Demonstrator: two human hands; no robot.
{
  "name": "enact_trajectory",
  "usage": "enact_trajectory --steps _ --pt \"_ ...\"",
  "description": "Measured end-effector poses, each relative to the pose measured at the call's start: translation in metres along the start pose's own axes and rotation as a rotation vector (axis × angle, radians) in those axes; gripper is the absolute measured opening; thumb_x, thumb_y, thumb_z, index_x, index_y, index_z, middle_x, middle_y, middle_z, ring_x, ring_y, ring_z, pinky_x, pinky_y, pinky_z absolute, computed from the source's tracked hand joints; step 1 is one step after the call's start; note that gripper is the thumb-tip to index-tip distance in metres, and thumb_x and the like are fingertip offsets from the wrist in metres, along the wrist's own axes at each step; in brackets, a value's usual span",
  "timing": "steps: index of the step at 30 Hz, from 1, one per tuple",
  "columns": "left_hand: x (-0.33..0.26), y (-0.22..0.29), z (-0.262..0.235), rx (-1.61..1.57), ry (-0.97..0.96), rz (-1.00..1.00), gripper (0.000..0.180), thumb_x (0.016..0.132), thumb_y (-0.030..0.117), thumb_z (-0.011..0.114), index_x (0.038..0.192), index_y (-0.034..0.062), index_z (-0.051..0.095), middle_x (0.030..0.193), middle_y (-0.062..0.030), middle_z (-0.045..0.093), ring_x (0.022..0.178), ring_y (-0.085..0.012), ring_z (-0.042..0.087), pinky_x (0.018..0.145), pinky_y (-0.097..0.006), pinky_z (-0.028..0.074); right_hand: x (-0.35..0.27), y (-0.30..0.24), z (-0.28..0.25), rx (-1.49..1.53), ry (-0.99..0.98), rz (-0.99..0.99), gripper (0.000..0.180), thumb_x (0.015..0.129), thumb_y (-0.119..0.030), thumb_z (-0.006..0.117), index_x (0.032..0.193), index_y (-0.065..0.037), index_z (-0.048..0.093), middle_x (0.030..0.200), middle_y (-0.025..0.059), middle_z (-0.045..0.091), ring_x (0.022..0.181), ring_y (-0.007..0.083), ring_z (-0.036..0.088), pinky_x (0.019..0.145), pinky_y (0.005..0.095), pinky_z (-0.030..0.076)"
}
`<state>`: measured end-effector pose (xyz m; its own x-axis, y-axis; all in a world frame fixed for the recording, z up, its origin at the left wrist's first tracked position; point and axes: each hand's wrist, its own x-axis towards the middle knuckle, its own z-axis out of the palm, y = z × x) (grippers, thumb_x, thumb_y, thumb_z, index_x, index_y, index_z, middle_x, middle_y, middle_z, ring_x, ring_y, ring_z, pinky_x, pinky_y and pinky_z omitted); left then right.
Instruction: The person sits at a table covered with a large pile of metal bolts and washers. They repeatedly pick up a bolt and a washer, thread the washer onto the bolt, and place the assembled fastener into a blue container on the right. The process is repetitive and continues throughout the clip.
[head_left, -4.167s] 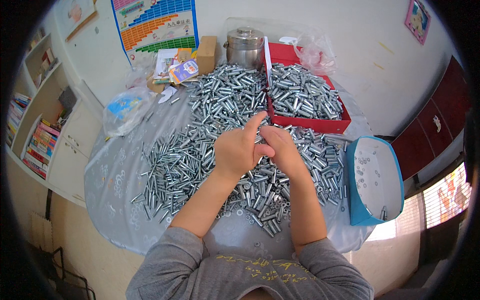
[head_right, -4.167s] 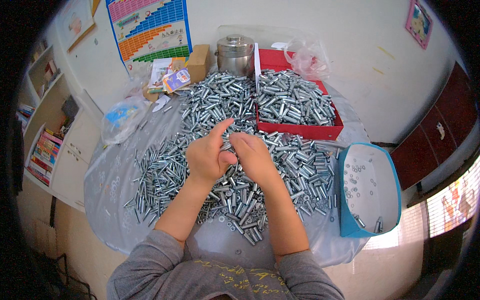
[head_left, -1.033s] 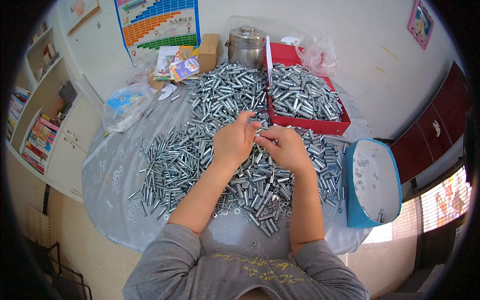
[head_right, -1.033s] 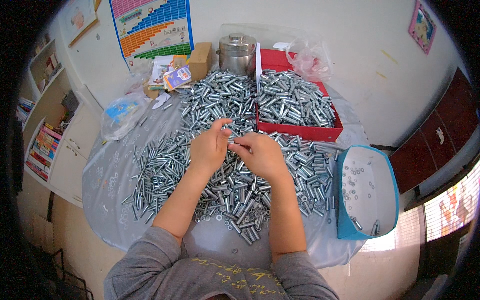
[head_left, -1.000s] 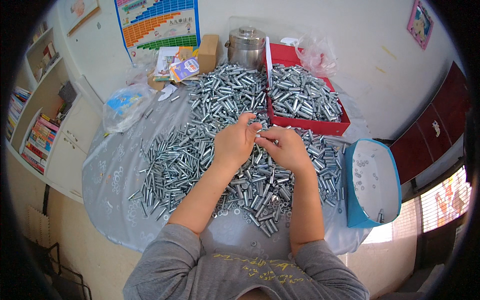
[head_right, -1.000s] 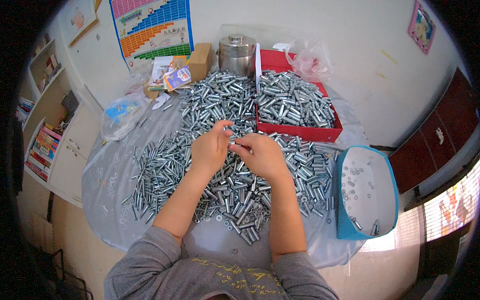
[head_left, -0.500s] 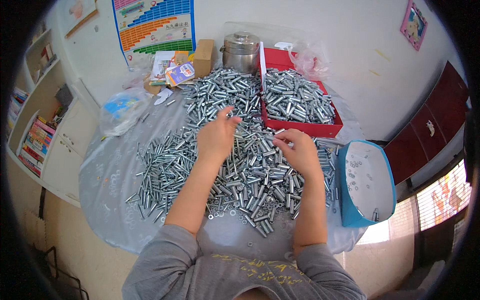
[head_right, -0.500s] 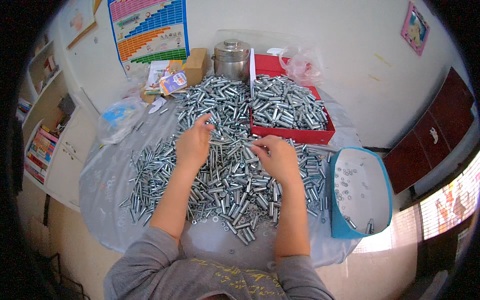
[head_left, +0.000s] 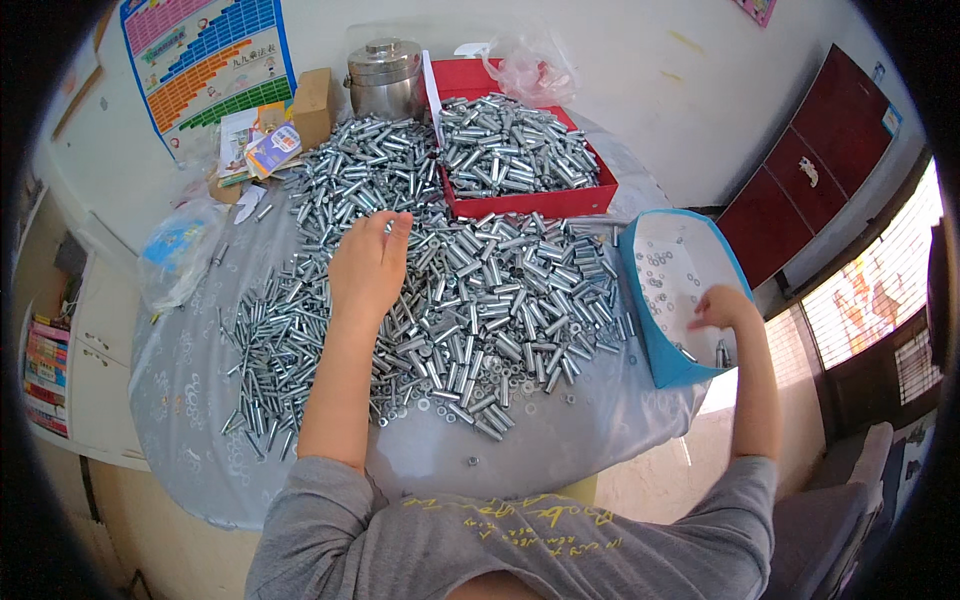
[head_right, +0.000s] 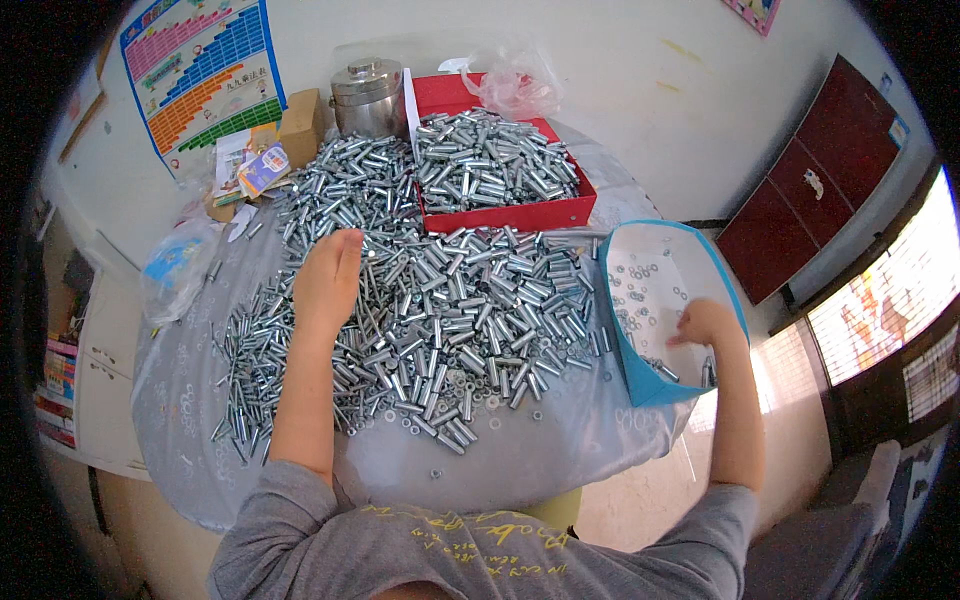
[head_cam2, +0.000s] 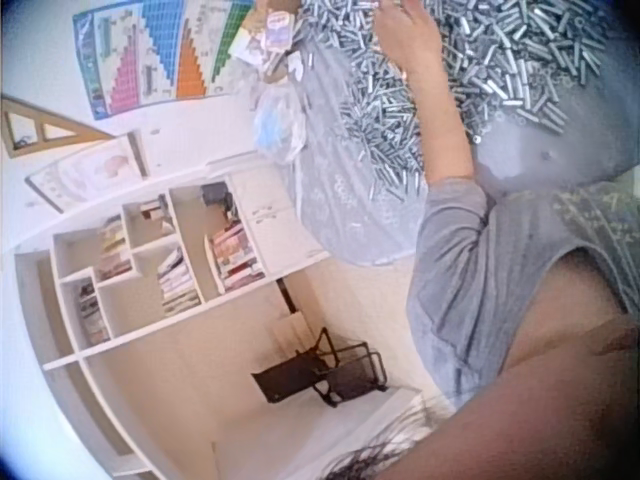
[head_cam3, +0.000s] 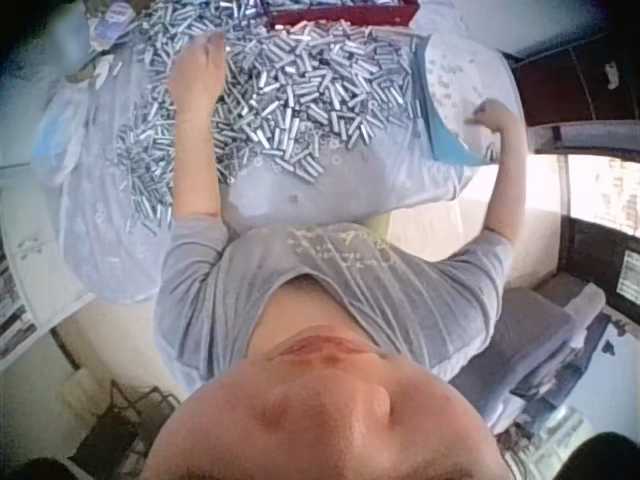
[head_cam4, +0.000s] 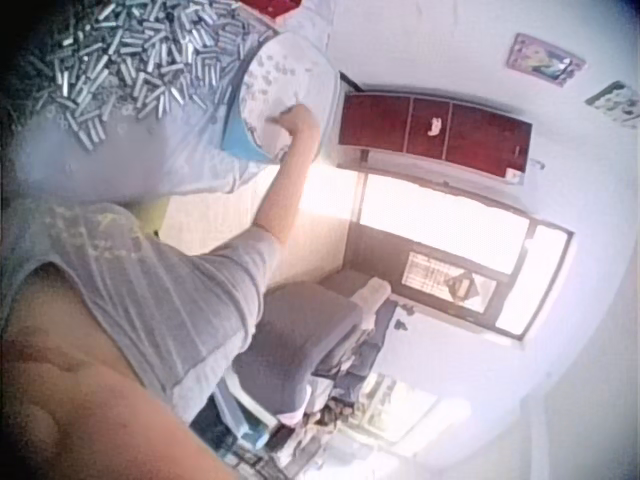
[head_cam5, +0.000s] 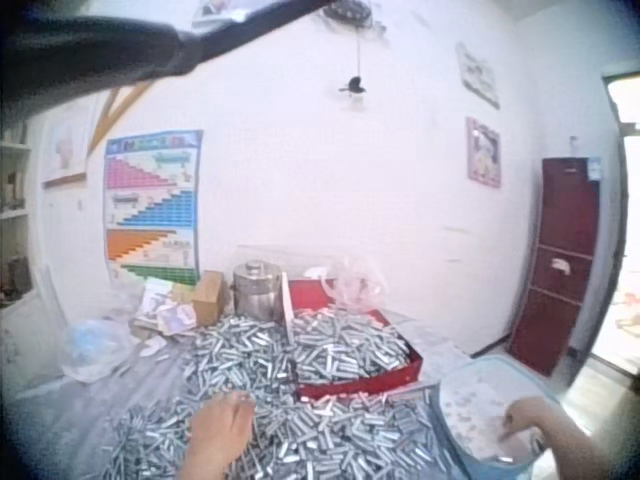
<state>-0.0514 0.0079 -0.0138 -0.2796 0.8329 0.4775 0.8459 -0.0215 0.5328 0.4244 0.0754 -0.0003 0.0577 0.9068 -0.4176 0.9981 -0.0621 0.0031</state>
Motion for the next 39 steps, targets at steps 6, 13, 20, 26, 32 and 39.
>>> enact_trajectory --steps 6,13,20,26,32,39 --pt "-0.003 0.005 0.002 -0.101 0.07 0.032 0.045 0.091 0.044 0.04 0.095 0.0046 0.062 0.083 -0.0116 0.06 0.077 -0.0297 0.058 0.069 -0.039 0.045 0.003 0.007 0.041 0.109 -0.254 0.053 0.039 0.066 -0.036 0.075 0.079 0.0 0.067 0.068 0.0091 0.064 0.058 0.0194 0.061 0.054 0.0279 0.05" --pt "-0.004 0.012 -0.001 -0.169 0.06 0.03 0.041 0.09 0.042 0.044 0.092 0.0047 0.062 0.08 -0.0106 0.061 0.074 -0.0287 0.058 0.066 -0.038 0.044 0.0 0.004 0.045 0.252 -0.344 -0.028 0.034 0.067 -0.032 0.07 0.08 0.0 0.068 0.069 0.0094 0.064 0.06 0.0193 0.061 0.053 0.0289 0.049" --pt "-0.006 0.017 -0.002 -0.206 0.06 0.011 0.04 0.089 0.042 0.045 0.09 0.0057 0.063 0.078 -0.0093 0.06 0.072 -0.0263 0.057 0.066 -0.036 0.044 -0.004 -0.017 0.046 0.069 -0.418 -0.018 0.059 0.068 -0.038 0.063 0.097 0.013 0.059 0.088 0.0219 0.064 0.071 0.03 0.063 0.063 0.036 0.052" --pt "-0.006 0.019 -0.006 -0.242 0.072 0.016 0.033 0.087 0.037 0.05 0.087 0.006 0.062 0.074 -0.0073 0.058 0.068 -0.0244 0.056 0.062 -0.035 0.043 0.019 -0.002 0.084 -0.06 -0.174 -0.248 0.055 0.07 -0.035 0.06 0.092 0.016 0.057 0.088 0.0267 0.062 0.079 0.0309 0.063 0.066 0.0368 0.052" --pt "-0.007 0.02 -0.003 -0.229 0.075 0.043 0.029 0.087 0.034 0.051 0.085 0.0059 0.061 0.071 -0.0066 0.057 0.065 -0.0238 0.055 0.059 -0.034 0.042 0.022 -0.004 0.087 -0.095 0.0 -0.179 0.05 0.071 -0.033 0.058 0.088 0.014 0.059 0.085 0.0278 0.061 0.08 0.0311 0.063 0.065 0.0377 0.052" --pt "-0.006 0.021 -0.003 -0.275 0.048 0.033 0.027 0.086 0.032 0.053 0.085 0.0064 0.061 0.071 -0.006 0.056 0.064 -0.0221 0.055 0.058 -0.033 0.042 0.034 -0.026 0.05 0.39 -0.008 -0.042 0.035 0.075 -0.027 0.059 0.092 0.004 0.057 0.075 0.0181 0.06 0.062 0.0242 0.06 0.052 0.0327 0.047"
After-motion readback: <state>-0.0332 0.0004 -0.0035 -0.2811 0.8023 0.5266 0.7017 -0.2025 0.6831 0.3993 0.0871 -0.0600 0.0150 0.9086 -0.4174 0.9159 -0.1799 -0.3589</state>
